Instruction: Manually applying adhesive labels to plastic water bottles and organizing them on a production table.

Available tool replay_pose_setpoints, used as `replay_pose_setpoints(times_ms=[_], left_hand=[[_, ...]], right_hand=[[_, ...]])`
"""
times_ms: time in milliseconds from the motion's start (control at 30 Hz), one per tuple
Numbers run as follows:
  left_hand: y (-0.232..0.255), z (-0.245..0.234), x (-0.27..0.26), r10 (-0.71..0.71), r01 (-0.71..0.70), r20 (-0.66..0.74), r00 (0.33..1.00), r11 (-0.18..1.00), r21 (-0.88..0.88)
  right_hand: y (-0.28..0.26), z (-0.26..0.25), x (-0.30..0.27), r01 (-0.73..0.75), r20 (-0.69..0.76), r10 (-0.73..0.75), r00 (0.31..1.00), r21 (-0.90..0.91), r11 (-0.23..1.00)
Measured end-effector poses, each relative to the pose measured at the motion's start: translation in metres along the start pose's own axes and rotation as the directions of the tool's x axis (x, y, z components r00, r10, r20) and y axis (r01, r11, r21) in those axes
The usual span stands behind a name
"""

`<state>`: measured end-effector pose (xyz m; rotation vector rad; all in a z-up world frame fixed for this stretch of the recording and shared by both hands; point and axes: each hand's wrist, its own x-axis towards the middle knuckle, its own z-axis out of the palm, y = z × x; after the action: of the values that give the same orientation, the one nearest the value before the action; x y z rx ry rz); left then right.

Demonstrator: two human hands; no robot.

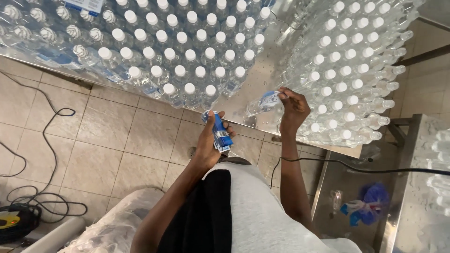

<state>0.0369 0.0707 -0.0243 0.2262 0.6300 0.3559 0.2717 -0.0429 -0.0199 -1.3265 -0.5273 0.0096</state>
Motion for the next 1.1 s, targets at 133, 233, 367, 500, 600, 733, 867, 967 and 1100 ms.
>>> replay_pose_setpoints(times_ms=[133,233,367,500,600,733,867,967,1100], left_hand=[[0.003,-0.004,-0.003,-0.005,0.005,0.02,1.0,1.0,0.019],[0.009,-0.007,-0.008,0.023,-0.023,0.018,1.0,1.0,0.005],[0.016,-0.008,-0.012,0.041,-0.041,0.018,0.999,0.999,0.012],[0.015,-0.009,-0.01,0.026,-0.026,0.034,0.999,1.0,-0.005],[0.016,-0.001,-0.013,0.01,-0.01,0.037,0.999,1.0,0.016],[0.015,-0.002,-0.011,0.008,-0.009,0.038,0.999,0.999,0.031],[0.016,-0.005,-0.009,0.008,-0.008,0.037,0.999,1.0,0.007],[0.015,-0.008,-0.009,0.013,-0.013,0.032,0.999,1.0,0.003],[0.012,-0.012,-0.004,0.019,-0.019,0.031,0.999,1.0,-0.01]], right_hand=[[0.018,-0.009,-0.01,-0.075,0.025,0.075,0.997,0.026,0.997],[0.019,-0.02,-0.025,-0.139,0.069,0.136,0.988,0.046,0.989],[0.005,-0.024,-0.036,-0.067,0.185,0.079,0.98,-0.073,0.995],[0.005,-0.02,-0.036,0.031,0.257,0.025,0.966,-0.212,0.977],[0.005,-0.018,-0.033,0.044,0.223,0.011,0.975,-0.241,0.97],[0.014,-0.027,-0.037,0.036,0.231,0.039,0.972,-0.312,0.949],[0.03,-0.039,-0.044,-0.044,0.226,0.155,0.962,-0.431,0.901],[0.029,-0.035,-0.048,-0.115,0.212,0.24,0.947,-0.475,0.873],[0.031,-0.029,-0.051,-0.227,0.173,0.376,0.91,-0.55,0.804]])
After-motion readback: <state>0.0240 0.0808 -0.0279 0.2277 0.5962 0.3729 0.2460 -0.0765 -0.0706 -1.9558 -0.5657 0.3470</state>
